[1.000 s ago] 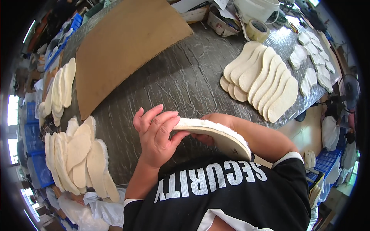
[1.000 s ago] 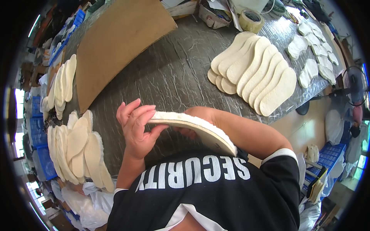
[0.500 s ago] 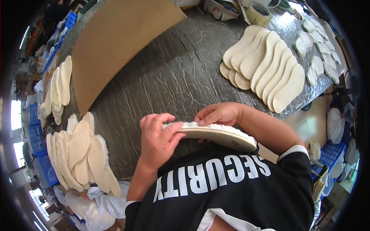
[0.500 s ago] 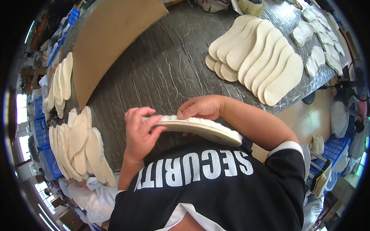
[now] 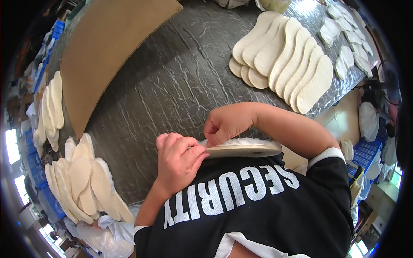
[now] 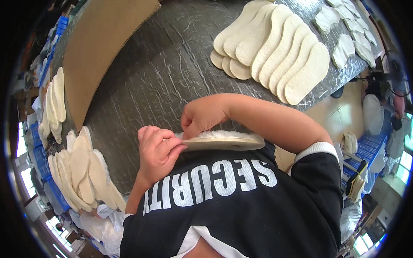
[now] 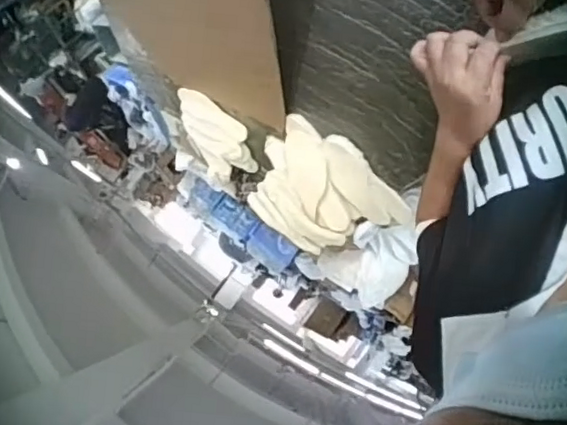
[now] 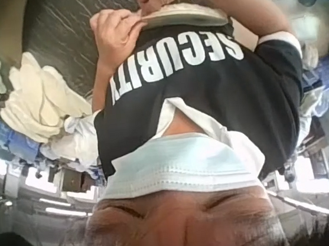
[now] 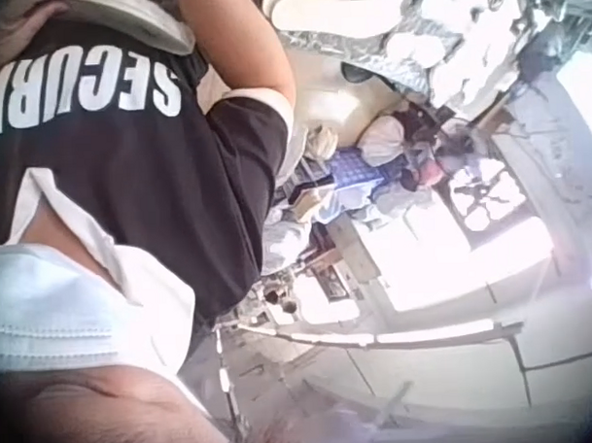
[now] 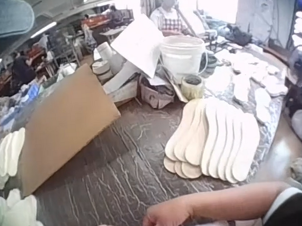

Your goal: The worker pairs and stacks padded shoe insoles at a manufacturing station.

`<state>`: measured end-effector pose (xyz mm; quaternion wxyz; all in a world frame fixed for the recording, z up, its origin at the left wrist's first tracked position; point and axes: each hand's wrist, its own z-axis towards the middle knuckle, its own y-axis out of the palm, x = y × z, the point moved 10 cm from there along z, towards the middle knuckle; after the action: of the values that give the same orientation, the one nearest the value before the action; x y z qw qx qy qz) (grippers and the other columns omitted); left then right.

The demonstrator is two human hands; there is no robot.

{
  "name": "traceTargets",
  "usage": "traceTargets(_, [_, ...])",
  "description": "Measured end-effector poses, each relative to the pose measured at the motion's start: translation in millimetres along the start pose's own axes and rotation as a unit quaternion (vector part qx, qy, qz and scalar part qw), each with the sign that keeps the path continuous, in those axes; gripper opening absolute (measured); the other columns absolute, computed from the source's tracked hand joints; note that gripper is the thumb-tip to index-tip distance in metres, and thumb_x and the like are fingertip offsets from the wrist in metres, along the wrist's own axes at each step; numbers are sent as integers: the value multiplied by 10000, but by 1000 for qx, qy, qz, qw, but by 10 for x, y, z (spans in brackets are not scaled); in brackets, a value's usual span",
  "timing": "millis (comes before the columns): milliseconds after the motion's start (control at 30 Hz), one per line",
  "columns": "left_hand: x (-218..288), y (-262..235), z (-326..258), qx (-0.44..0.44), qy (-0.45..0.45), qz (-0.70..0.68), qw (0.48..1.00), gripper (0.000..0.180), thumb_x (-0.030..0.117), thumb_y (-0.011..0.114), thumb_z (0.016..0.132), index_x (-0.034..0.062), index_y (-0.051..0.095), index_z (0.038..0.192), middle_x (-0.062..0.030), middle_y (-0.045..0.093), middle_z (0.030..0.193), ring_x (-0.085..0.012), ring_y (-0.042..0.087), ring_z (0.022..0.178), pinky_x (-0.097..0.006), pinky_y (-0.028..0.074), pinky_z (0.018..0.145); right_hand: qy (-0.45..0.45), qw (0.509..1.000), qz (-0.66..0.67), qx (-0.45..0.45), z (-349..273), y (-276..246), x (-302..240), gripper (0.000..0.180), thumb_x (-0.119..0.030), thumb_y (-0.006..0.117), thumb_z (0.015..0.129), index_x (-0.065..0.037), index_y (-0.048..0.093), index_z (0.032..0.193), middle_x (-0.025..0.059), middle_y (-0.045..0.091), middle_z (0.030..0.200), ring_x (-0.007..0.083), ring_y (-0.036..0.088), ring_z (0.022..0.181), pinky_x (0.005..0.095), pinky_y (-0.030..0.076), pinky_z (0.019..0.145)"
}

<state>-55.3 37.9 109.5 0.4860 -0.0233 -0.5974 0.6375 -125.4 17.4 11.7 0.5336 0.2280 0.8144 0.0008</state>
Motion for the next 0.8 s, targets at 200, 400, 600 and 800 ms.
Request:
traceTargets(200, [16,30,11,-1,12,-15,1000,230,105,819,646,109,691,837,1,598,839,-208,544,795,-402,359,826,-1,978,-210,17,63,-71,-110,218,-195,648,826,13,662,763,100,590,611,171,535,590,352,430,586])
traceTargets(400, [-10,138,-26,-50,-28,-69,996,231,37,797,612,84,656,789,-21,593,795,-232,539,762,-402,374,808,-12,968,-248,48,91,-34,-123,184,-169,631,778,9,675,766,142,620,641,234,572,587,390,455,584])
traceTargets(600, [107,147,-49,-81,-16,-30,996,176,69,771,674,99,645,792,-17,599,806,-225,545,797,-416,361,828,40,956,-288,35,135,-20,-132,188,-181,649,756,5,678,761,147,626,652,245,594,609,389,465,598])
traceTargets(800, [33,144,-40,-74,-53,-7,996,181,87,780,676,97,644,795,-11,605,811,-221,548,809,-424,354,833,41,978,-205,5,101,25,-221,186,-177,657,741,-3,705,788,161,652,695,269,638,671,384,486,631])
